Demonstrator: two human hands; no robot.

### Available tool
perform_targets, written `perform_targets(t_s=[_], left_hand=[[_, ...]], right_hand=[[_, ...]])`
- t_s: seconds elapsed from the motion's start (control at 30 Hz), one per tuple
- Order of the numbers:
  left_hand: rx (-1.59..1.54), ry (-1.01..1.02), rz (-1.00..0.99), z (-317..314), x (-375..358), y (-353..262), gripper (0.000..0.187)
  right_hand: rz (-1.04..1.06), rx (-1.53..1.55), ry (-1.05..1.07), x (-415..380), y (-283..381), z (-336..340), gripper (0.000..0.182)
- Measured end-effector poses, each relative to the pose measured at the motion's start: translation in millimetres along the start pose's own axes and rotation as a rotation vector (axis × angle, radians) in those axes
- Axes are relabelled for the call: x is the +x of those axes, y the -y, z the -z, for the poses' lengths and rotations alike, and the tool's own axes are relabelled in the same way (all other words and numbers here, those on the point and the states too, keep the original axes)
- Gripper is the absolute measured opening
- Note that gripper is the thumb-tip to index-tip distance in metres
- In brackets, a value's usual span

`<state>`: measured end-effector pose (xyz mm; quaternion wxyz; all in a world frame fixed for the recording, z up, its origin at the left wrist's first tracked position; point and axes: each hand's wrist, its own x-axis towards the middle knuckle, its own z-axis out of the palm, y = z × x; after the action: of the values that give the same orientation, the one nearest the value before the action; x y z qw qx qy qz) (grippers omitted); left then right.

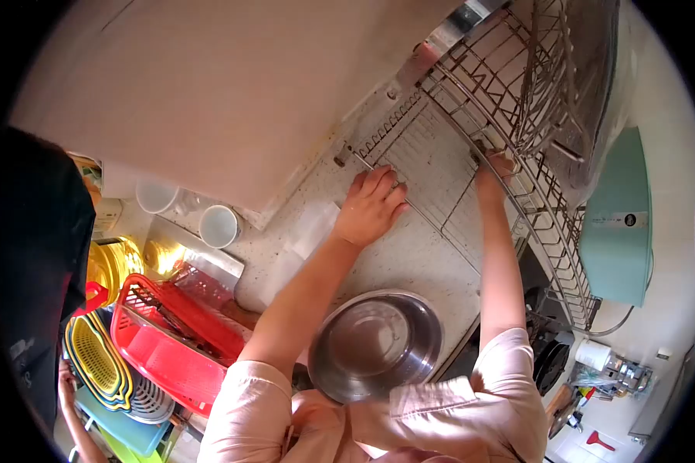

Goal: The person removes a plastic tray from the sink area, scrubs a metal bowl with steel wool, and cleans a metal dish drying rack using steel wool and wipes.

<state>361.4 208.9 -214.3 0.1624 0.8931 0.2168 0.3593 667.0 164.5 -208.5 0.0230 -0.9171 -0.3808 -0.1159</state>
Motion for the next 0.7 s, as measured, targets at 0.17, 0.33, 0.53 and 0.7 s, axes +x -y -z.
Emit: perform_targets(t_s=[0.17, 0.33, 0.53, 0.7], left_hand=[[0.008, 0.008, -0.001, 0, 2, 1, 0.032], [0.002, 0.012, 0.006, 3, 2, -1, 0.031], [-0.001, 0.016, 0.01, -1, 1, -1, 0.029], [-0.016, 0.041, 0.016, 0, 1, -3, 0.031]], right_hand=[[-0.159, -0.059, -0.046, 21, 129, 44, 0.016], [0.105, 0.659, -0.013, -13, 13, 12, 0.02], [0.126, 0.127, -0.128, 15, 92, 8, 0.026], [-0.063, 1.369, 0.022, -11, 24, 21, 0.027]])
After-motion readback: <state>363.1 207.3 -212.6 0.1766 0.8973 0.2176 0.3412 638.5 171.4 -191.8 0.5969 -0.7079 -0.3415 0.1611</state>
